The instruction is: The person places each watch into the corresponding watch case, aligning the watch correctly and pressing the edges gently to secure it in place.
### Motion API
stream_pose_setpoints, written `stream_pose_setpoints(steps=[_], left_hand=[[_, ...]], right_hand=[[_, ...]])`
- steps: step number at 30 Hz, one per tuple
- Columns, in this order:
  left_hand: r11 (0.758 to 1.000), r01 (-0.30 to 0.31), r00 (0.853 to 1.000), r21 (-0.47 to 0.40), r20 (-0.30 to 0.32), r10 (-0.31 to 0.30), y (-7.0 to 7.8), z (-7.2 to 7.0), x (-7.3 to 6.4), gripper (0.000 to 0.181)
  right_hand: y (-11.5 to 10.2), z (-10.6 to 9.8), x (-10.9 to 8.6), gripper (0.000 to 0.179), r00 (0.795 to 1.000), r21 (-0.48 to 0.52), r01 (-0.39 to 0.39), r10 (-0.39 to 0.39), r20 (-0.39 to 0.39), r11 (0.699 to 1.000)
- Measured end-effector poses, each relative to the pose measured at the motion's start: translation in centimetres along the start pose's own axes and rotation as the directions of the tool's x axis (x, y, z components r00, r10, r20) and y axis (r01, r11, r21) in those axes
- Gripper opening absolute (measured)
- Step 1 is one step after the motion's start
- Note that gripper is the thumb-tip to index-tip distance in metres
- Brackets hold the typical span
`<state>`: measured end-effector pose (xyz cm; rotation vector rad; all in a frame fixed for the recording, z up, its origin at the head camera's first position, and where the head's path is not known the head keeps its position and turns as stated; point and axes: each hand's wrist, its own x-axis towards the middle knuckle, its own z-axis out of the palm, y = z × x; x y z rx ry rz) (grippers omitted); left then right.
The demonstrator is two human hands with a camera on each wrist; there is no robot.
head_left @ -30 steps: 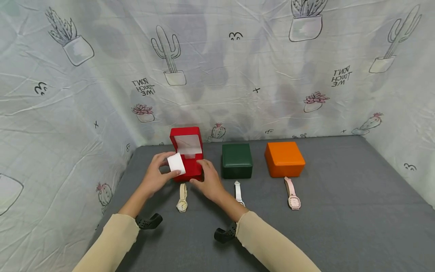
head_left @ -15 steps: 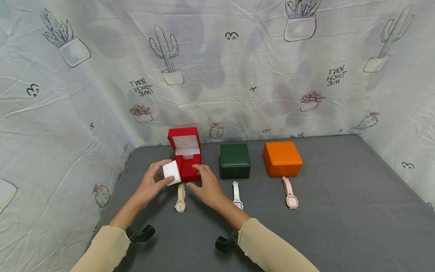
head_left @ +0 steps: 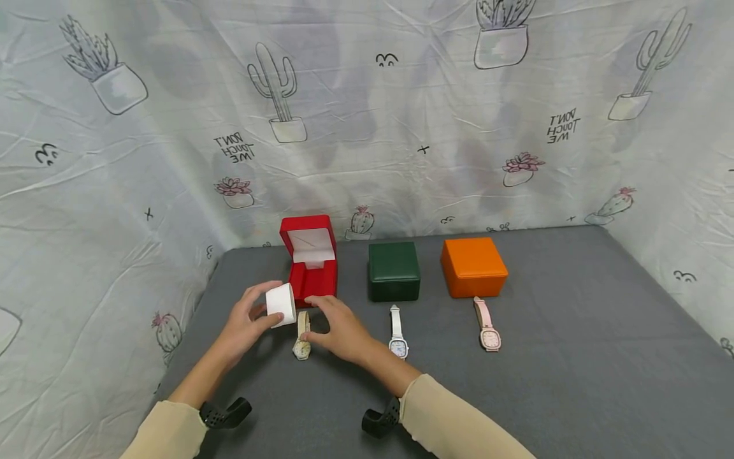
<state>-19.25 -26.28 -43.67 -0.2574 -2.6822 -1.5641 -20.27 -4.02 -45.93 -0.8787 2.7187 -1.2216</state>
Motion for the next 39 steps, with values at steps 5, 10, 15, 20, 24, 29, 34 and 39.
stream_pose_setpoints(steps=[5, 10, 15, 20, 24, 29, 34, 39], left_hand=[[1.0, 0.017, 1.0, -0.014, 0.006, -0.017, -0.4, -0.2, -0.8, 0.058], [0.999, 0.035, 0.999, -0.011, 0.002, -0.035, -0.8, 0.0, -1.5, 0.058], [1.0, 0.024, 1.0, -0.002, -0.002, -0.024, -1.3, 0.3, -2.1, 0.058], [0.999, 0.034, 0.999, -0.042, 0.022, -0.034, -1.8, 0.5, -2.5, 0.059], [0.996, 0.048, 0.999, -0.072, 0.028, -0.046, -2.1, 0.6, -2.7, 0.059], [0.996, 0.067, 0.998, -0.065, 0.025, -0.065, -2.2, 0.7, -2.9, 0.059], [0.992, 0.09, 0.996, -0.092, 0.034, -0.087, -2.2, 0.9, -3.2, 0.06], [0.988, 0.111, 0.994, -0.108, 0.033, -0.108, -2.5, 1.2, -3.3, 0.062]], right_hand=[[-0.1, 0.3, 0.1, 0.072, 0.998, -0.075, 0.014, -0.009, 0.068, 0.997], [-0.1, 0.5, 0.2, 0.077, 0.995, -0.124, 0.01, 0.003, 0.104, 0.992], [0.0, 0.9, 0.5, 0.084, 0.99, -0.169, 0.02, 0.004, 0.138, 0.985], [0.2, 1.4, 0.7, 0.094, 0.989, -0.242, 0.069, -0.035, 0.143, 0.968], [0.2, 1.7, 0.9, 0.095, 0.988, -0.273, 0.086, -0.047, 0.144, 0.958], [0.2, 1.7, 0.8, 0.089, 0.989, -0.243, 0.074, -0.04, 0.141, 0.967], [0.2, 1.7, 0.6, 0.083, 0.991, -0.222, 0.088, -0.063, 0.115, 0.971], [0.3, 1.7, 0.4, 0.075, 0.992, -0.208, 0.097, -0.077, 0.102, 0.973]])
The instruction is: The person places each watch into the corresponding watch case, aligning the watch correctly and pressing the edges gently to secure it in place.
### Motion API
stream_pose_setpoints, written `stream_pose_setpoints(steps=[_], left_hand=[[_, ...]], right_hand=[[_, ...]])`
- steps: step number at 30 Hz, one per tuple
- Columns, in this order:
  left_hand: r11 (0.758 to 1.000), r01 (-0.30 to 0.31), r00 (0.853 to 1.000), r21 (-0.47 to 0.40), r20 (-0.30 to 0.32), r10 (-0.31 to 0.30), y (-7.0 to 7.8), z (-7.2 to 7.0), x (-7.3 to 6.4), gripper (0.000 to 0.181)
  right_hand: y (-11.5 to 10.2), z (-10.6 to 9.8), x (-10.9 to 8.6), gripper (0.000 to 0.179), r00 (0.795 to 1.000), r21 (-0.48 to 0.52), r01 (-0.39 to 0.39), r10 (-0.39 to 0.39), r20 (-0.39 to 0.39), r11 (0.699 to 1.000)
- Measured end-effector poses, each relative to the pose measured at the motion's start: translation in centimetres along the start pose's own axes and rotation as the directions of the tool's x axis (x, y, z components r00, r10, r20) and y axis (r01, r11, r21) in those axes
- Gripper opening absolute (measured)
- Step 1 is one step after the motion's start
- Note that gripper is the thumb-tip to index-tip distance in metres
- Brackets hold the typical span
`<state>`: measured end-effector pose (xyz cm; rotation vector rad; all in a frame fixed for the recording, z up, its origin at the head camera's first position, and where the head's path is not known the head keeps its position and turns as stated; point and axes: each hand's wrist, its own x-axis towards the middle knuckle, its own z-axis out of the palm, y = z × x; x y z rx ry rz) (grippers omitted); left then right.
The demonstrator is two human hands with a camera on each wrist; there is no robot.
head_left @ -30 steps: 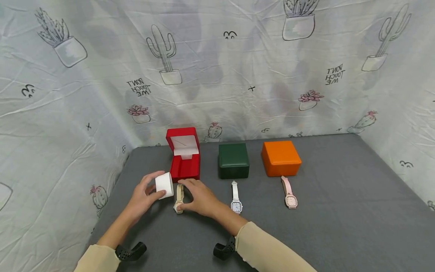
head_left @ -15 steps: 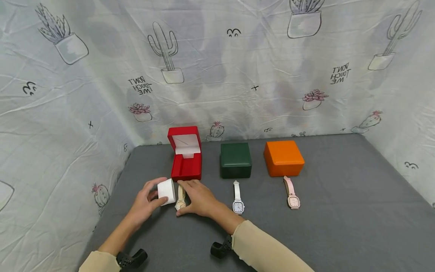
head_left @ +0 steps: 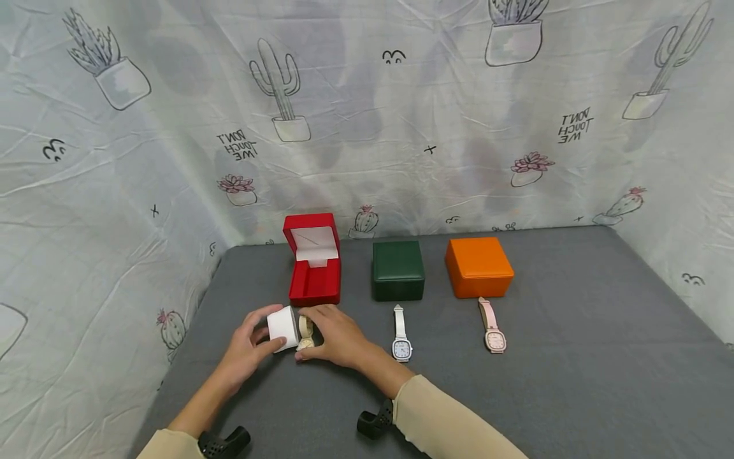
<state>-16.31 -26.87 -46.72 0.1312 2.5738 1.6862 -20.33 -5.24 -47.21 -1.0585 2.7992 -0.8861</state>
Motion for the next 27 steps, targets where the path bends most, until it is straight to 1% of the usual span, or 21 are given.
stream_pose_setpoints(steps=[4, 11, 17, 20, 23, 25, 27], left_hand=[[1.0, 0.014, 1.0, 0.017, -0.025, -0.013, -0.17, 0.08, 0.07, 0.062], [1.0, -0.001, 1.0, 0.029, -0.031, 0.002, -0.25, 0.06, 0.05, 0.062], [0.999, -0.031, 1.0, 0.015, 0.002, 0.031, -0.28, 0.1, -0.04, 0.062], [0.999, -0.038, 0.999, -0.02, 0.026, 0.039, -0.23, 0.17, -0.14, 0.062], [0.997, -0.041, 0.998, -0.061, 0.052, 0.044, -0.14, 0.3, -0.24, 0.063], [0.996, -0.039, 0.997, -0.079, 0.062, 0.044, -0.09, 0.42, -0.28, 0.064], [0.995, -0.035, 0.997, -0.091, 0.063, 0.041, -0.05, 0.53, -0.3, 0.065]], right_hand=[[0.16, 0.12, -0.01, 0.073, 1.0, -0.001, -0.005, 0.005, 0.006, 1.0], [0.36, 0.2, -0.12, 0.089, 0.998, -0.012, -0.005, 0.005, 0.056, 1.0], [0.44, 0.36, -0.29, 0.086, 0.997, -0.03, 0.04, -0.039, 0.059, 0.999], [0.43, 0.38, -0.38, 0.082, 0.997, -0.024, 0.058, -0.056, 0.057, 0.998], [0.44, 0.34, -0.46, 0.08, 0.997, 0.03, 0.062, -0.064, 0.053, 0.998], [0.45, 0.31, -0.51, 0.078, 0.997, 0.094, 0.064, -0.068, 0.045, 0.994], [0.49, 0.28, -0.52, 0.077, 0.996, 0.168, 0.071, -0.077, 0.034, 0.983]])
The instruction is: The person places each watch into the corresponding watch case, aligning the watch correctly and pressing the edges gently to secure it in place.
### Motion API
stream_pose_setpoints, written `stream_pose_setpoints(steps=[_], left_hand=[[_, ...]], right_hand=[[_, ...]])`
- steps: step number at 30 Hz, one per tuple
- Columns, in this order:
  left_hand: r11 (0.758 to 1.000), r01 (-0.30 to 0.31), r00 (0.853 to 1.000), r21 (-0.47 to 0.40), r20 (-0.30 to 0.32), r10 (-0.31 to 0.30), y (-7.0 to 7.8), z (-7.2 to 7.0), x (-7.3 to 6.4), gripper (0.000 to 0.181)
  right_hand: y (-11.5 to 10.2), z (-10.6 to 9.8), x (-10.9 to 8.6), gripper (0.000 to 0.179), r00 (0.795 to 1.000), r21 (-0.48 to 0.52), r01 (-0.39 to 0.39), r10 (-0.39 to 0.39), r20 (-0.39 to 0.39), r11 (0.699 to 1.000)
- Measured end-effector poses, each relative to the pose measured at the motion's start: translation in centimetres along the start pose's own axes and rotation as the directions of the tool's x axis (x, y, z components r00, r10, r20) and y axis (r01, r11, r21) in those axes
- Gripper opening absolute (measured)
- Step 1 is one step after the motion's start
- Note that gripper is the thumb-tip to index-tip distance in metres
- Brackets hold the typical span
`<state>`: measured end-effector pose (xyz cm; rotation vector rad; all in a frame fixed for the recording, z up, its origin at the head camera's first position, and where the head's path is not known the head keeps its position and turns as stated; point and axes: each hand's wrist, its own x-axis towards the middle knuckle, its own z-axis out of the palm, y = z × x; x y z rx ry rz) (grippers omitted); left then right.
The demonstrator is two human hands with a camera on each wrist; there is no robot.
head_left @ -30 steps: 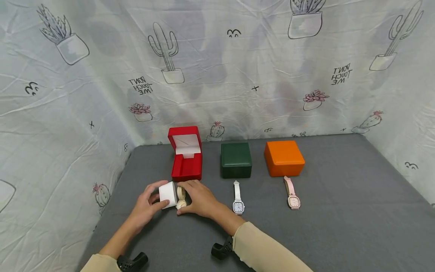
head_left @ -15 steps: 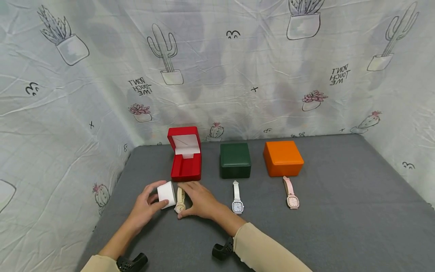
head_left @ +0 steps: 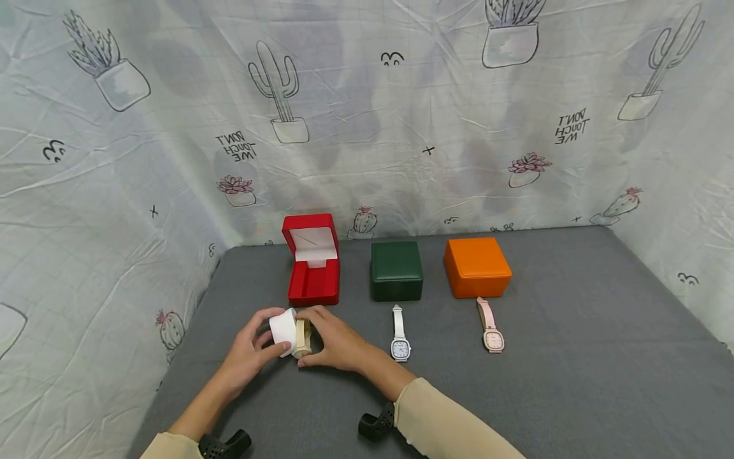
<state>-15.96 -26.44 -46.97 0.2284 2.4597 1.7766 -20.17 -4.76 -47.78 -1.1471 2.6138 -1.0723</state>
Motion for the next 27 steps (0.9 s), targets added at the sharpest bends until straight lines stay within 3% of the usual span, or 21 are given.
stream_pose_setpoints(steps=[7, 10, 14, 21, 27], left_hand=[[0.999, -0.004, 1.0, -0.034, -0.009, 0.004, 0.1, 0.3, 0.1, 0.066], [0.998, -0.027, 1.0, -0.063, -0.009, 0.027, 0.2, 0.4, 0.2, 0.063], [0.992, -0.075, 0.997, -0.106, -0.003, 0.075, 0.5, 0.6, 0.4, 0.059], [0.984, -0.148, 0.989, -0.098, -0.033, 0.145, 1.2, 1.0, 0.7, 0.059], [0.981, -0.187, 0.981, -0.051, -0.053, 0.184, 1.8, 1.3, 1.2, 0.059]], right_hand=[[0.3, 0.0, 0.0, 0.071, 0.998, 0.25, 0.019, -0.005, -0.058, 0.968], [0.3, -0.1, 0.1, 0.069, 0.996, 0.406, 0.02, 0.016, -0.086, 0.914], [0.3, -0.4, 0.1, 0.063, 0.993, 0.577, -0.012, 0.076, -0.087, 0.817], [-0.4, -1.4, 0.0, 0.052, 0.988, 0.677, -0.069, 0.145, -0.057, 0.732], [0.5, -1.1, 0.4, 0.043, 0.986, 0.78, -0.074, 0.163, -0.036, 0.621]])
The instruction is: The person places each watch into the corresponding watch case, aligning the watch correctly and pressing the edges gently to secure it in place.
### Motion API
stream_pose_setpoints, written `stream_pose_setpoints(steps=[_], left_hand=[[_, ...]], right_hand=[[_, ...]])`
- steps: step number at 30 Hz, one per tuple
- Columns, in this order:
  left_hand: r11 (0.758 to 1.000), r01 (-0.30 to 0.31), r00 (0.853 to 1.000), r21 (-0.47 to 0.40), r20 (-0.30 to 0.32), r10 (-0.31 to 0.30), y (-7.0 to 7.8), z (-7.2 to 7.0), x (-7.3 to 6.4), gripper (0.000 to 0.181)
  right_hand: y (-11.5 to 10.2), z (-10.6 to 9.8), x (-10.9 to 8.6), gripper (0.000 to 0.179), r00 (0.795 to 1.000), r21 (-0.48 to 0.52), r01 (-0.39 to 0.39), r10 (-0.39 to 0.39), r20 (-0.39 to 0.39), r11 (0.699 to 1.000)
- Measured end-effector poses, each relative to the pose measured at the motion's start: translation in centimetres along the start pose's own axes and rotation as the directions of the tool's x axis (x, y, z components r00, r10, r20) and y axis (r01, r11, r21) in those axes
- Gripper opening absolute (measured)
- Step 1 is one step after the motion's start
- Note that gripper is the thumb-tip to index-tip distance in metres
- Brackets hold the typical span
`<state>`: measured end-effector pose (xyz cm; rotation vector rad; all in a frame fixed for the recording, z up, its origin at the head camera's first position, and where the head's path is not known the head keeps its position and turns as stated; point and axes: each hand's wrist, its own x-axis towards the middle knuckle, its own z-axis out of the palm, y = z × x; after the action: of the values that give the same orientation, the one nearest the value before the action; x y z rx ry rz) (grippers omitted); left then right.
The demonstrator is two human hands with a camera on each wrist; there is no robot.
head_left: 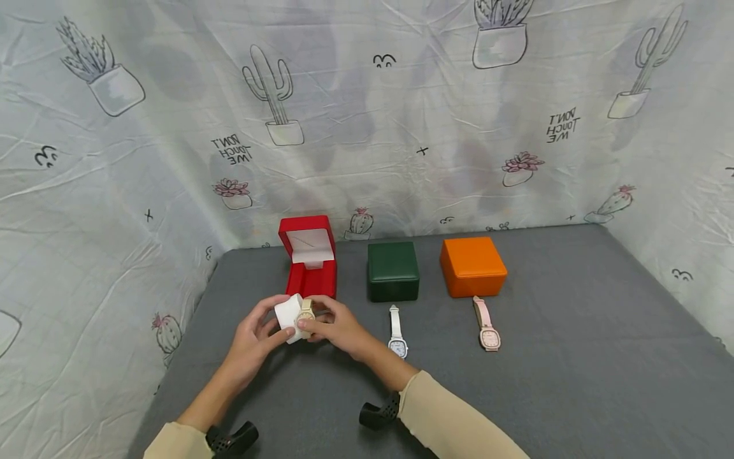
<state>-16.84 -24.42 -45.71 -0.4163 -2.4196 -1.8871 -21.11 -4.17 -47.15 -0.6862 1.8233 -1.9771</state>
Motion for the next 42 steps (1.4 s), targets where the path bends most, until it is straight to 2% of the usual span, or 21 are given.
stream_pose_setpoints(steps=[7, 11, 14, 22, 26, 34, 38, 42], left_hand=[[0.999, -0.028, 0.999, -0.028, 0.018, 0.029, 0.4, 0.4, 0.8, 0.061], [0.998, -0.055, 0.998, -0.024, 0.04, 0.056, 0.4, 0.9, 1.3, 0.066], [0.997, -0.079, 0.996, 0.01, 0.041, 0.079, 0.4, 1.4, 1.7, 0.071], [0.996, -0.056, 0.998, 0.069, -0.017, 0.057, 0.4, 2.0, 2.3, 0.064], [0.997, -0.04, 0.998, 0.07, -0.036, 0.043, 0.5, 2.1, 2.4, 0.062], [0.994, -0.044, 0.999, 0.1, 0.013, 0.043, 0.7, 1.3, 2.8, 0.052], [0.997, -0.037, 0.999, 0.07, 0.037, 0.035, 0.7, 1.1, 2.8, 0.052], [1.0, -0.025, 0.999, 0.01, 0.023, 0.025, 0.5, 1.3, 2.8, 0.054]], right_hand=[[-0.1, -0.2, 0.2, 0.042, 0.998, 0.055, -0.001, 0.005, -0.064, 0.998], [-0.2, -0.4, 0.0, 0.043, 0.995, 0.024, 0.021, -0.019, -0.101, 0.999], [-0.4, -0.5, -0.1, 0.044, 0.991, -0.008, 0.044, -0.044, -0.125, 0.999], [-2.7, -0.2, -1.2, 0.05, 0.987, -0.001, 0.051, -0.05, -0.153, 0.999], [-2.0, -0.4, -0.8, 0.05, 0.987, 0.043, 0.051, -0.044, -0.155, 0.998], [-0.8, -1.2, -0.5, 0.052, 0.989, 0.134, -0.021, 0.04, -0.144, 0.991], [-0.7, -1.2, -0.5, 0.054, 0.989, 0.157, -0.013, 0.036, -0.142, 0.987], [-0.4, -1.0, -0.5, 0.052, 0.98, 0.145, 0.026, 0.003, -0.198, 0.989]])
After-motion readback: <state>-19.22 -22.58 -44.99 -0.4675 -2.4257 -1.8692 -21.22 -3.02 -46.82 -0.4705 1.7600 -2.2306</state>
